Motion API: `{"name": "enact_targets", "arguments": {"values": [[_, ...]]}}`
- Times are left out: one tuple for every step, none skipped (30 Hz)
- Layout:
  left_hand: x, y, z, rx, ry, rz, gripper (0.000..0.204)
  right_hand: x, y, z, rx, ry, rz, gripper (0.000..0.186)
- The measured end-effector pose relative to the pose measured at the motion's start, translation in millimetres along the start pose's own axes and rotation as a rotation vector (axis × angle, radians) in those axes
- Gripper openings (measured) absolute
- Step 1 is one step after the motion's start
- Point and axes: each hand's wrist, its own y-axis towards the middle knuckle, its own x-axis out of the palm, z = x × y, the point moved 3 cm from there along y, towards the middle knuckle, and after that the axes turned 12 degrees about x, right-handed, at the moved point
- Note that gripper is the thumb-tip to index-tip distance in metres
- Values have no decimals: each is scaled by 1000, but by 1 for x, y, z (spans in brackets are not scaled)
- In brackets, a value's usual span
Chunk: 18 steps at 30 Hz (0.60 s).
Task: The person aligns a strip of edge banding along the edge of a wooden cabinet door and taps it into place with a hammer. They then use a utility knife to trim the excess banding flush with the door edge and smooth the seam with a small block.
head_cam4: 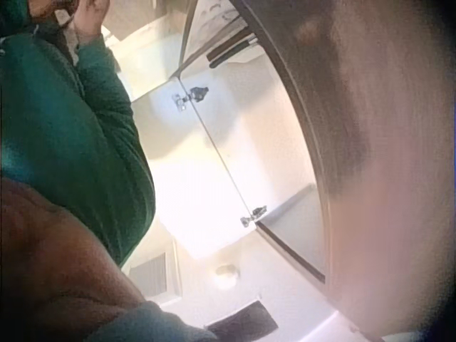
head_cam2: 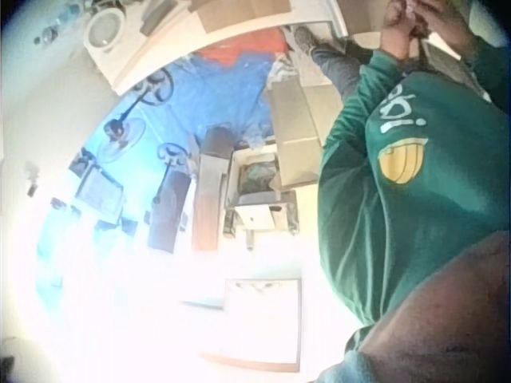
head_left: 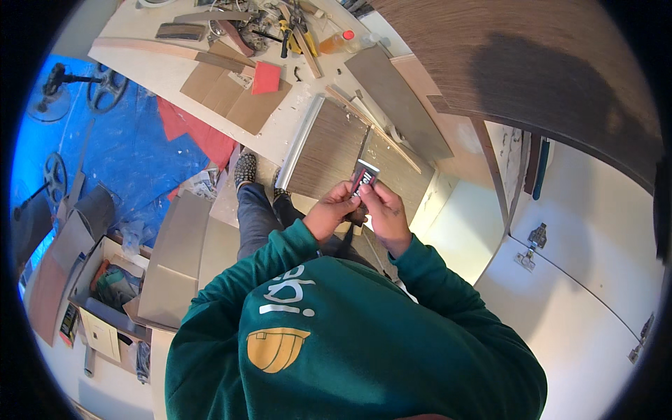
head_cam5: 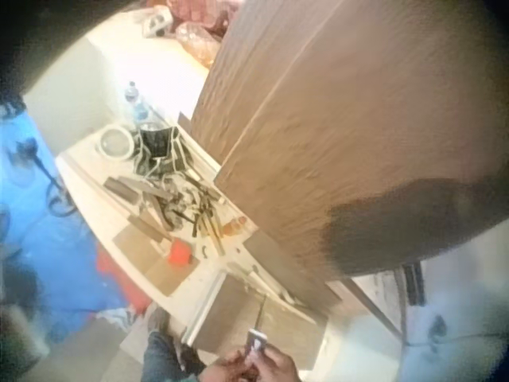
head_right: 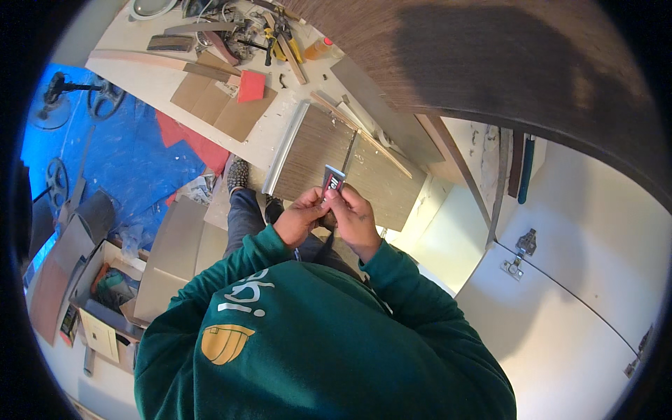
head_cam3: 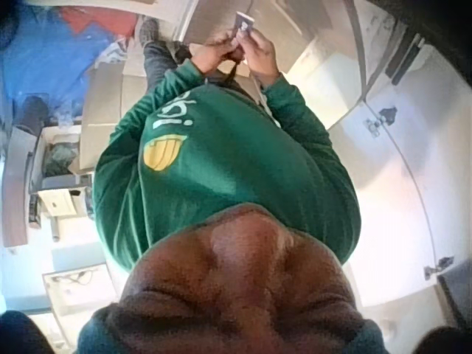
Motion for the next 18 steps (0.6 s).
{"name": "enact_targets", "arguments": {"values": [[10,3,0,91,100,2,27,-2,-4,-6,-91,-63,66,23],[24,4,3,180,199,5,29,-5,-8,-10,-156,-134,142,22],[36,2,9,268,298,9,32,-8,-13,-17,-188,-195,161,22],[52,0,23,392,640,-31,47,-11,-18,-27,-220,-256,180,22],[63,0,26,463,779,-15,49,-13,-23,-39,-255,-317,202,22],[73,1,27,534,917,2,52,-13,-31,-55,-299,-325,208,20],[81,2,25,605,1051,20,54,-15,-34,-62,-331,-387,195,20],[84,4,22,590,1067,24,65,-20,-36,-67,-364,-449,181,19],[90,5,22,680,1119,28,67,-25,-39,-73,-409,-498,184,20],[99,7,24,772,1170,34,69,-31,-41,-78,-455,-547,188,21],[107,8,27,865,1220,39,71,-37,-43,-84,-503,-594,195,24],[115,10,29,896,1084,0,74,-42,-50,-93,-561,-568,225,25],[116,13,27,787,962,22,69,-47,-56,-105,-626,-540,248,27],[117,15,24,675,838,40,64,-55,-67,-119,-592,-501,267,30],[117,17,21,564,713,56,60,-65,-72,-128,-612,-464,292,30],[118,20,19,563,649,41,54,-76,-75,-136,-631,-425,320,30],[117,25,16,564,587,28,50,-87,-76,-143,-650,-386,346,30],[116,29,14,564,525,15,46,-95,-75,-154,-706,-354,391,32]]}}
